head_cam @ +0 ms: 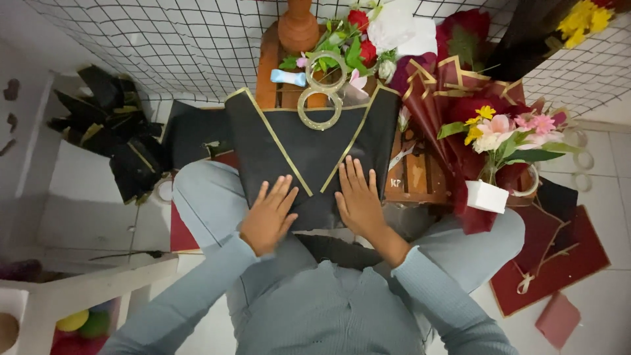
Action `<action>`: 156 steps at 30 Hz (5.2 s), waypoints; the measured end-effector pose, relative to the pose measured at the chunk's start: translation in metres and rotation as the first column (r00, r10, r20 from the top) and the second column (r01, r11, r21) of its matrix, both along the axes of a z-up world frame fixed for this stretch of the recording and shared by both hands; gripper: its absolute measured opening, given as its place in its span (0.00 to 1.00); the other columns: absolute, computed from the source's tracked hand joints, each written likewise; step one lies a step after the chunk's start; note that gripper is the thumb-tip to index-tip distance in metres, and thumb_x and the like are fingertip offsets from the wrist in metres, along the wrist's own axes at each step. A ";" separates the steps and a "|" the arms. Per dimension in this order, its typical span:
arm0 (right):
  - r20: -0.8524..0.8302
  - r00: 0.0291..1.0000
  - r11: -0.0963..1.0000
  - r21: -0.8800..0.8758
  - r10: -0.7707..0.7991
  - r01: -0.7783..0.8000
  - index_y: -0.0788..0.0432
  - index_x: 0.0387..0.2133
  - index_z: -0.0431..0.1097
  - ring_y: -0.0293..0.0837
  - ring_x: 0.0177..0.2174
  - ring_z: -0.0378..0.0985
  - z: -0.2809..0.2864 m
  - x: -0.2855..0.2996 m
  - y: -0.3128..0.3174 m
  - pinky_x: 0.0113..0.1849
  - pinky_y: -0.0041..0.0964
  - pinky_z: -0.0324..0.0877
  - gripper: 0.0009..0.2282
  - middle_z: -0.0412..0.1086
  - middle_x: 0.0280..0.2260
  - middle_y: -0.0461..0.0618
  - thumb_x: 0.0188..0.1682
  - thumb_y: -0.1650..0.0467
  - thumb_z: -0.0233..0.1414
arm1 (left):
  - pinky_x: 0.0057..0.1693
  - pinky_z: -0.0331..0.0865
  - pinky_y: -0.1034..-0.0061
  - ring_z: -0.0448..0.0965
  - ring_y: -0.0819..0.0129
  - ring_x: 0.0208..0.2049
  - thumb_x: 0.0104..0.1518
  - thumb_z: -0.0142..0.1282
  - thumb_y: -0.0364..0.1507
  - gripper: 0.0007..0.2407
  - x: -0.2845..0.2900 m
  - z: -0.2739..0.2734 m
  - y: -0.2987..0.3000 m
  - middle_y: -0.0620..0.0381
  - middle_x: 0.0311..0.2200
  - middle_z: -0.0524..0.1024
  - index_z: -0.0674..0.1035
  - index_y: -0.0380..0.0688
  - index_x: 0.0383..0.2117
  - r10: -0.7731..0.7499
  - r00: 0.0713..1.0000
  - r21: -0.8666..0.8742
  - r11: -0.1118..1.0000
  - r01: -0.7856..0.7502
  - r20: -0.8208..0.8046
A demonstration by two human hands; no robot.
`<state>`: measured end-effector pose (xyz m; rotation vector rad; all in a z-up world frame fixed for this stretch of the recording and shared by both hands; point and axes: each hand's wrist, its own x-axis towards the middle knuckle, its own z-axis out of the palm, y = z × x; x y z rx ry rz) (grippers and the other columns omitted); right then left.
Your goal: A person wraps a bouquet of flowers with black and gold paper, securing it with tape.
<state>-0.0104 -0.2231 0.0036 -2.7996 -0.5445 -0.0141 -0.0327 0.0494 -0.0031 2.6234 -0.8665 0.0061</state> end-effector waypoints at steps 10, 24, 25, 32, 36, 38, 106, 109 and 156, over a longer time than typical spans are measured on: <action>0.019 1.000 1.000 0.015 -0.010 0.009 0.66 0.70 0.42 0.60 0.70 0.37 -0.008 -0.001 -0.002 0.64 0.62 0.29 0.28 0.38 0.71 0.66 0.60 0.62 0.34 | 0.64 0.59 0.57 0.70 0.45 0.57 0.63 0.43 0.25 0.17 -0.004 -0.010 -0.051 0.35 0.52 0.69 0.72 0.28 0.55 0.198 0.924 0.095 0.966 -0.241 0.328; -0.147 0.988 0.997 0.052 -0.048 0.056 0.67 0.68 0.47 0.63 0.69 0.41 0.020 0.007 0.000 0.63 0.66 0.39 0.31 0.40 0.70 0.68 0.56 0.62 0.46 | 0.62 0.53 0.31 0.61 0.31 0.62 0.53 0.55 0.54 0.38 -0.016 0.001 -0.071 0.29 0.57 0.64 0.57 0.59 0.71 0.146 0.980 0.362 0.913 -0.186 0.137; -0.148 0.988 0.997 0.052 -0.045 0.053 0.67 0.68 0.47 0.63 0.69 0.41 0.022 0.011 0.000 0.63 0.66 0.39 0.31 0.40 0.70 0.68 0.56 0.62 0.46 | 0.62 0.53 0.31 0.61 0.31 0.62 0.53 0.55 0.54 0.38 -0.015 0.005 -0.072 0.29 0.57 0.64 0.57 0.59 0.71 0.149 0.980 0.362 0.913 -0.189 0.136; -0.225 0.974 0.999 -0.041 -0.027 0.018 0.68 0.66 0.54 0.68 0.67 0.47 0.045 0.020 0.006 0.59 0.68 0.53 0.31 0.46 0.68 0.73 0.52 0.63 0.53 | 0.63 0.49 0.27 0.57 0.28 0.64 0.54 0.51 0.57 0.38 -0.017 0.014 -0.079 0.28 0.59 0.61 0.56 0.59 0.71 0.187 0.982 0.392 0.902 -0.182 0.025; -0.226 0.973 0.995 -0.102 -0.038 0.015 0.67 0.64 0.57 0.66 0.66 0.51 0.046 0.023 0.007 0.58 0.65 0.58 0.33 0.49 0.66 0.72 0.49 0.61 0.56 | 0.62 0.48 0.26 0.57 0.29 0.64 0.53 0.50 0.57 0.37 -0.019 0.013 -0.082 0.29 0.58 0.62 0.59 0.59 0.70 0.223 0.975 0.332 0.920 -0.210 -0.001; -0.208 0.977 0.997 -0.072 -0.041 0.027 0.66 0.63 0.60 0.64 0.64 0.57 0.046 0.034 0.004 0.59 0.60 0.59 0.30 0.54 0.64 0.71 0.50 0.61 0.55 | 0.62 0.49 0.26 0.57 0.28 0.64 0.51 0.51 0.58 0.38 -0.018 0.009 -0.083 0.28 0.58 0.62 0.59 0.60 0.69 0.224 0.974 0.339 0.915 -0.219 0.025; 0.362 0.920 0.944 -0.329 0.151 -0.026 0.54 0.50 0.76 0.52 0.44 0.73 0.060 0.231 0.040 0.42 0.44 0.71 0.15 0.67 0.44 0.52 0.49 0.67 0.57 | 0.70 0.49 0.45 0.57 0.34 0.68 0.64 0.49 0.23 0.13 0.075 0.077 -0.005 0.33 0.60 0.67 0.78 0.36 0.53 0.422 0.870 -0.433 0.754 -0.494 -0.256; 0.293 0.932 0.925 -0.368 0.212 -0.094 0.54 0.38 0.79 0.48 0.39 0.71 0.058 0.240 0.051 0.42 0.44 0.66 0.15 0.68 0.39 0.49 0.46 0.58 0.59 | 0.70 0.51 0.49 0.59 0.38 0.67 0.63 0.50 0.24 0.13 0.087 0.076 -0.012 0.36 0.59 0.69 0.79 0.38 0.52 0.452 0.859 -0.444 0.736 -0.511 -0.241; 0.012 0.734 0.074 0.994 0.679 -0.084 0.79 0.41 0.74 0.46 0.29 0.76 0.163 0.031 -0.051 0.33 0.40 0.72 0.11 0.73 0.27 0.61 0.53 0.77 0.49 | 0.57 0.69 0.63 0.70 0.40 0.59 0.66 0.47 0.31 0.13 0.053 0.134 -0.076 0.39 0.39 0.67 0.70 0.35 0.26 -0.798 0.581 -0.910 -0.110 -0.400 -0.159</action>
